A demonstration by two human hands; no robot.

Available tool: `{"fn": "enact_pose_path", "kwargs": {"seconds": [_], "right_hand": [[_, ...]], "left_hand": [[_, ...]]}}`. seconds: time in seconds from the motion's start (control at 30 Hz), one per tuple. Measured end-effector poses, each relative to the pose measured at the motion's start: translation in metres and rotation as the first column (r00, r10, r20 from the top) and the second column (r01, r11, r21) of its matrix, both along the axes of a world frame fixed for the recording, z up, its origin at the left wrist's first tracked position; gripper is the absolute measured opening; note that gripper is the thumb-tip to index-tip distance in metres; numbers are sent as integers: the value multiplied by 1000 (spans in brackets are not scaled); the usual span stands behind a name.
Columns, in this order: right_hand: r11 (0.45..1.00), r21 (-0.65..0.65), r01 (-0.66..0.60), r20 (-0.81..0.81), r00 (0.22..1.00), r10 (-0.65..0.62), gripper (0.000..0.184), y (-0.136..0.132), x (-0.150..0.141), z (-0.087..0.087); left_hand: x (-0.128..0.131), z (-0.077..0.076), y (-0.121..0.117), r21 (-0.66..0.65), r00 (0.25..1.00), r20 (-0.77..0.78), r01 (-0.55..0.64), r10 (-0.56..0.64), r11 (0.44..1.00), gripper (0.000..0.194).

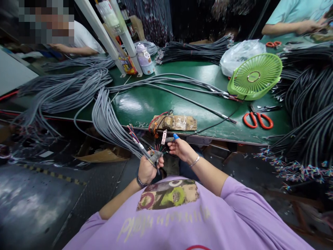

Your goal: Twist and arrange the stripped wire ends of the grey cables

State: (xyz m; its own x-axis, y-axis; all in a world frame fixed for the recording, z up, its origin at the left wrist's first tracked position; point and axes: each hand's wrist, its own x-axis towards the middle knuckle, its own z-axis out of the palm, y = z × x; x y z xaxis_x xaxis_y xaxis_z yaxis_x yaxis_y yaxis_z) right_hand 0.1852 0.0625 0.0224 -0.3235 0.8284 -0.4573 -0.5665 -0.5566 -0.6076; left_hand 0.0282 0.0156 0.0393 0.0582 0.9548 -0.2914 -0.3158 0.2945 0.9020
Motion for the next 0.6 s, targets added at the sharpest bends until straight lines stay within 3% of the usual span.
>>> {"fn": "enact_pose_path", "kwargs": {"seconds": [0.1,0.17,0.23,0.3,0.37,0.5,0.6], "right_hand": [[987,42,-156,-77,984,159,37,11,-1,2],[977,124,-175,-51,982,182,36,14,-6,3],[972,225,-65,81,996,48,37,14,-12,2],[939,336,68,229,961,-151,42,13,-17,1],[915,389,110,274,934,-229,47,12,-21,0],[968,247,28,74,996,-48,52,15,-25,1],[989,141,36,-60,998,-28,47,19,-28,1]], "left_hand": [[2,7,0,11,997,16,74,-75,997,30],[5,10,1,21,992,25,120,-120,993,31],[7,12,3,16,989,44,138,-139,990,32],[9,11,6,4,988,65,139,-139,990,32],[11,10,8,-7,987,77,138,-138,990,32],[13,7,11,-25,988,82,133,-130,991,31],[15,5,11,-23,989,78,125,-123,992,31]]}}
